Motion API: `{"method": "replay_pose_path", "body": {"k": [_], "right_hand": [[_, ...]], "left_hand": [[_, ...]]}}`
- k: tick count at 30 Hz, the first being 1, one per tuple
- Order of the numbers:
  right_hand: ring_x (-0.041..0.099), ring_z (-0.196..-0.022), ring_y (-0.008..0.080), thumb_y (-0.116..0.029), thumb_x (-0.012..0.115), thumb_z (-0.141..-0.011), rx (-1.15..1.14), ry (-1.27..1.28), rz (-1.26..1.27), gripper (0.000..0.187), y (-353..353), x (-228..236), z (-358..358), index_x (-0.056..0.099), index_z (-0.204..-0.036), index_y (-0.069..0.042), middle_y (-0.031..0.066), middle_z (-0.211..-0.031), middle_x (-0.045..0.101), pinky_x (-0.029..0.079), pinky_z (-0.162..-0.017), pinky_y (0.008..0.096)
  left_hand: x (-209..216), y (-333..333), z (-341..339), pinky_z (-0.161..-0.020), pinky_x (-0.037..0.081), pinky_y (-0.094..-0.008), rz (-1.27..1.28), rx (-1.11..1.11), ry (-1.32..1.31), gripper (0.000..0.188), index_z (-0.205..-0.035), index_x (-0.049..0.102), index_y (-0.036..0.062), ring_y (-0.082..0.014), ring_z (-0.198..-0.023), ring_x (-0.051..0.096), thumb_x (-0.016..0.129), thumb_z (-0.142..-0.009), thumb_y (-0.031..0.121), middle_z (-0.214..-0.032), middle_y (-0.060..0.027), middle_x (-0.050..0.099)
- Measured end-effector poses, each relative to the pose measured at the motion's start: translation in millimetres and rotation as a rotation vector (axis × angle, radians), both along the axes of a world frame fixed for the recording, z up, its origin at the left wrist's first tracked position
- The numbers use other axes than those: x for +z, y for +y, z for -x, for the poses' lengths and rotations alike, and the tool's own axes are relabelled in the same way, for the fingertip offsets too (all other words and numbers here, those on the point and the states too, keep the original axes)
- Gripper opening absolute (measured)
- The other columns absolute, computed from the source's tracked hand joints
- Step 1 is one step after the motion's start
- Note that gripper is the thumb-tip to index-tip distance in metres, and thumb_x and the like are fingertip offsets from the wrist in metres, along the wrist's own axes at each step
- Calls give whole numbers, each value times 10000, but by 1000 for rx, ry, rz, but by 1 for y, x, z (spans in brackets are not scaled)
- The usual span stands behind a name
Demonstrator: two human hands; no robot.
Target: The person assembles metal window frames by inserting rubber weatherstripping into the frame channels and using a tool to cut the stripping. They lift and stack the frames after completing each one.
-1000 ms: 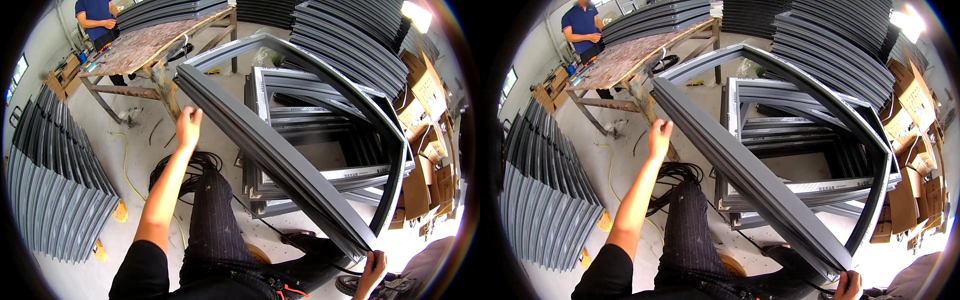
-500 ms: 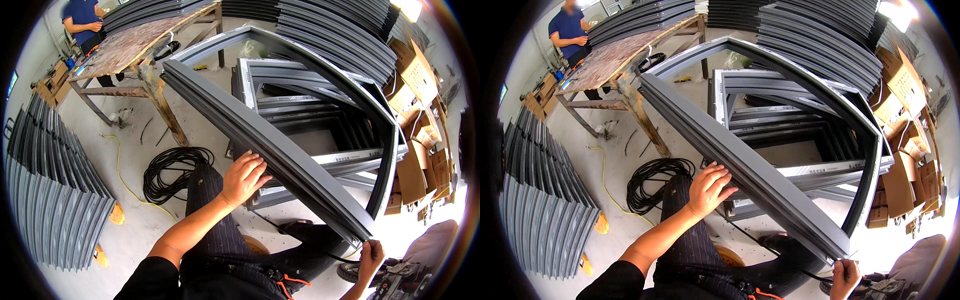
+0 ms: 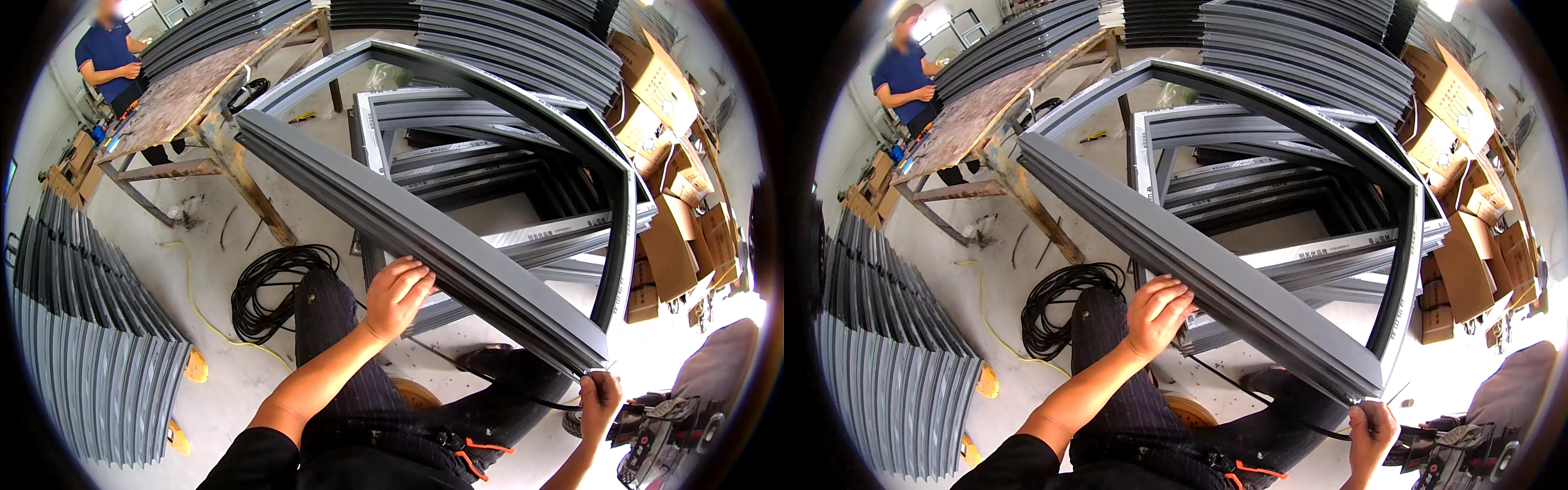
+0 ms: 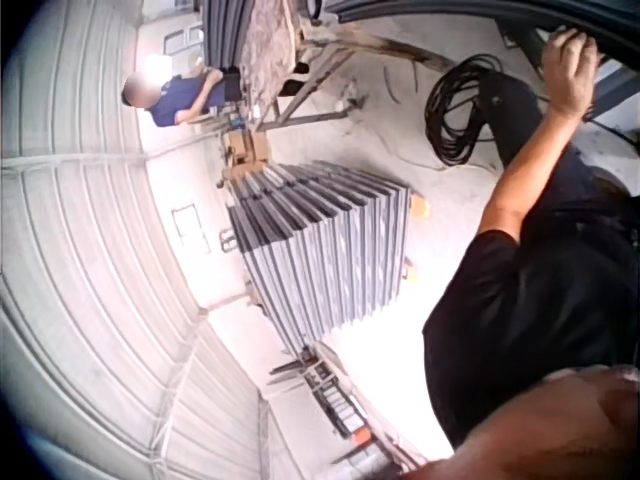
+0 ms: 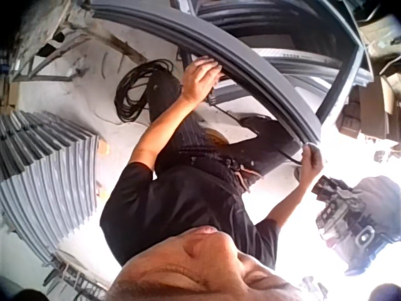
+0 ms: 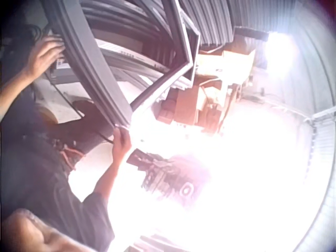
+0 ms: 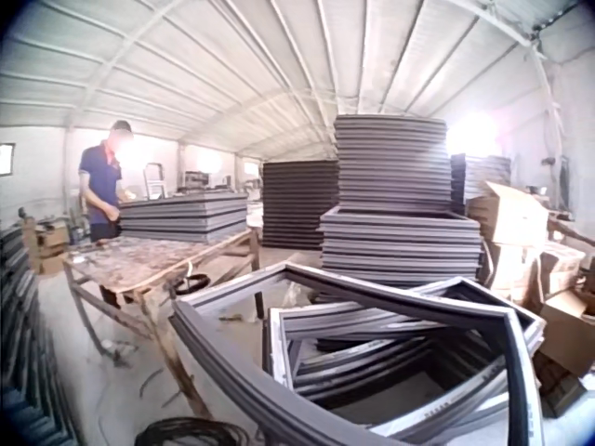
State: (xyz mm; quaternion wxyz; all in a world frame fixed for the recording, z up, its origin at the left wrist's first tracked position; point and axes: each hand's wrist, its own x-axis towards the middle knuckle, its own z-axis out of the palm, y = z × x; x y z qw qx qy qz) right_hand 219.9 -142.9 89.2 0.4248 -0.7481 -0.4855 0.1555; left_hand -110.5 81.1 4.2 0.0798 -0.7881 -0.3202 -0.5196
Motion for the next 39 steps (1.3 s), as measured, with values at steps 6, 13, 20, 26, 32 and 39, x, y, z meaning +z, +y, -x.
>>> {"method": "replay_pose_path", "body": {"k": [6,13,20,26,32,39], "right_hand": [[472,-561,146,-42,700,-756,-14,-54,6,141,3,0,5,584,-747,38,73,-631,541,365,-529,276],[462,-496,112,-86,713,-783,40,124,73,181,-5,-4,-1,597,-741,46,48,-587,523,341,-470,252],[441,-464,76,-90,693,-811,36,259,68,186,-2,7,0,597,-729,47,19,-565,507,325,-438,228],[486,-553,123,-82,692,-762,14,119,110,156,-3,-2,1,615,-758,54,60,-621,532,375,-518,266],[450,-491,78,-59,670,-810,87,43,59,144,-2,-4,-2,592,-738,38,28,-584,512,335,-454,231],[482,-521,99,-30,694,-760,25,141,133,100,3,-3,2,637,-751,51,54,-605,548,382,-489,253]], "left_hand": [[5,3,-1,-850,560,-380,-29,-32,46,247,-859,687,56,-229,-922,634,820,-671,143,-923,-47,651],[8,-25,-32,-852,550,-354,4,-77,60,311,-952,687,91,-229,-955,624,823,-684,171,-1013,-27,650],[-4,-17,-33,-794,566,-378,-36,-125,-51,140,-810,714,69,-217,-862,635,787,-695,99,-879,-31,669],[12,-36,-41,-797,558,-375,63,-54,25,213,-920,705,71,-219,-911,624,773,-723,117,-952,-38,646],[0,-43,-66,-797,563,-362,23,-153,-32,257,-920,719,86,-208,-919,626,806,-678,99,-944,-17,661],[4,-48,-69,-812,559,-379,50,-152,-22,250,-917,712,64,-215,-924,627,796,-681,63,-971,-39,661]]}}
